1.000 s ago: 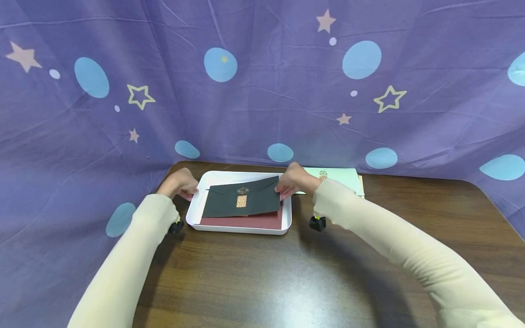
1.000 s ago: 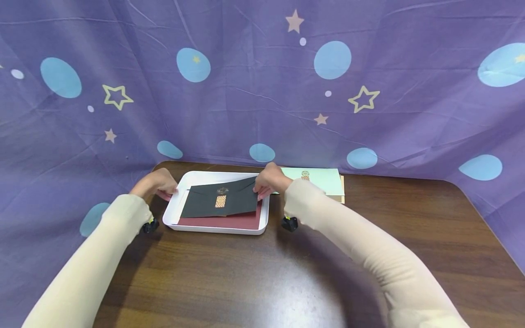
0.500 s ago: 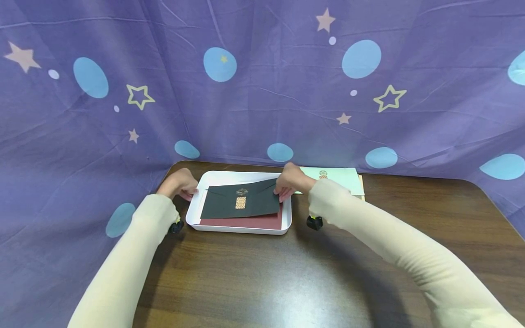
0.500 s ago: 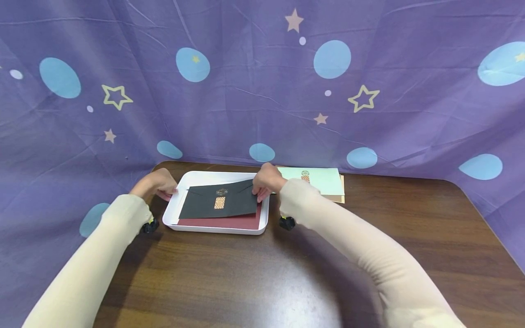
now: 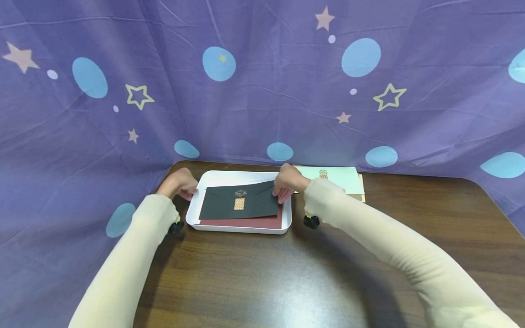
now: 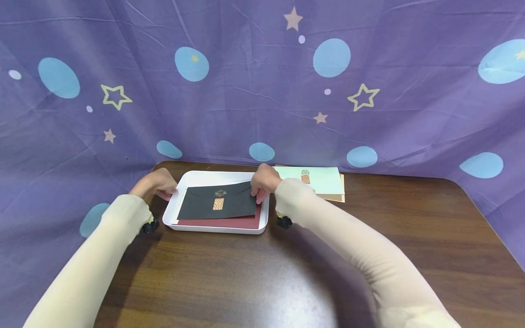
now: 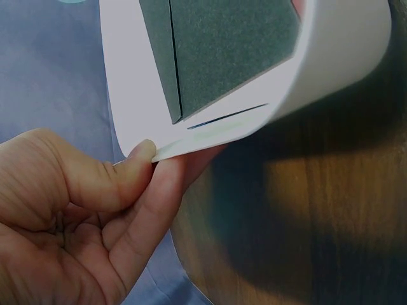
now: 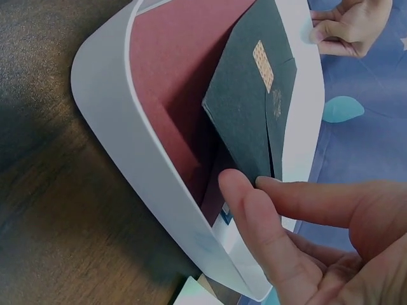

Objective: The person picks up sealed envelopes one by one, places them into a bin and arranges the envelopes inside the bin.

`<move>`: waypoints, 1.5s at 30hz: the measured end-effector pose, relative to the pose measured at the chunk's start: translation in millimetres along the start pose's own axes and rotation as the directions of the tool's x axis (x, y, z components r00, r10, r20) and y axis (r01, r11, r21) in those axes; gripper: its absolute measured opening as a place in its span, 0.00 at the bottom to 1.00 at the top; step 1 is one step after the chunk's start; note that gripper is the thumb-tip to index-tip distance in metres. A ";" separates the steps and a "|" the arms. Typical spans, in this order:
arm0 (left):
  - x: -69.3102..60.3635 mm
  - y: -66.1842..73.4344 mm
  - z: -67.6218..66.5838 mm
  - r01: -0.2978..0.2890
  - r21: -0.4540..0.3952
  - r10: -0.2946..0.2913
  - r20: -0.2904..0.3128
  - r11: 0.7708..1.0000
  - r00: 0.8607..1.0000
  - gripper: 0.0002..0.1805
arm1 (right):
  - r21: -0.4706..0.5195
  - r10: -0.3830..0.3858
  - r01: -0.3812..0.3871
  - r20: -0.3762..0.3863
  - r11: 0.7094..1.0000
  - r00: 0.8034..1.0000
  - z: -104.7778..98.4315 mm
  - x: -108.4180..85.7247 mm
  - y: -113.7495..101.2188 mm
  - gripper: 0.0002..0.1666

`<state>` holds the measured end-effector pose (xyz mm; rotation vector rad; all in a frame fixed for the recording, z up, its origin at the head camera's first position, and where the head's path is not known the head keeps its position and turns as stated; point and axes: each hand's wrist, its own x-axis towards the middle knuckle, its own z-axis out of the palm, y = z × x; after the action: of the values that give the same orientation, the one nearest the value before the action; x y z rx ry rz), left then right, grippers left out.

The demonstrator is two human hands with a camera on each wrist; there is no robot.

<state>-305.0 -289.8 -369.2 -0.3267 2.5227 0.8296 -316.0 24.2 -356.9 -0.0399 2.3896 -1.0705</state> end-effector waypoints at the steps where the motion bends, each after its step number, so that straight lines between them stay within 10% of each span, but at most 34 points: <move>1: -0.3 0.0 -0.2 -0.002 0.003 0.002 0.000 1.000 1.000 0.12 | -0.005 0.005 -0.005 -0.001 1.000 1.000 0.7 1.2 0.4 0.04; 45: 3.2 -0.5 -1.8 0.013 0.053 -0.012 -0.010 0.999 1.000 0.10 | -0.156 0.027 -0.032 -0.036 0.987 0.999 3.4 5.2 -8.3 0.04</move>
<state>-308.2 -291.5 -369.7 -0.3292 2.5442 0.7565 -320.3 15.0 -355.2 -0.0414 2.4919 -0.8751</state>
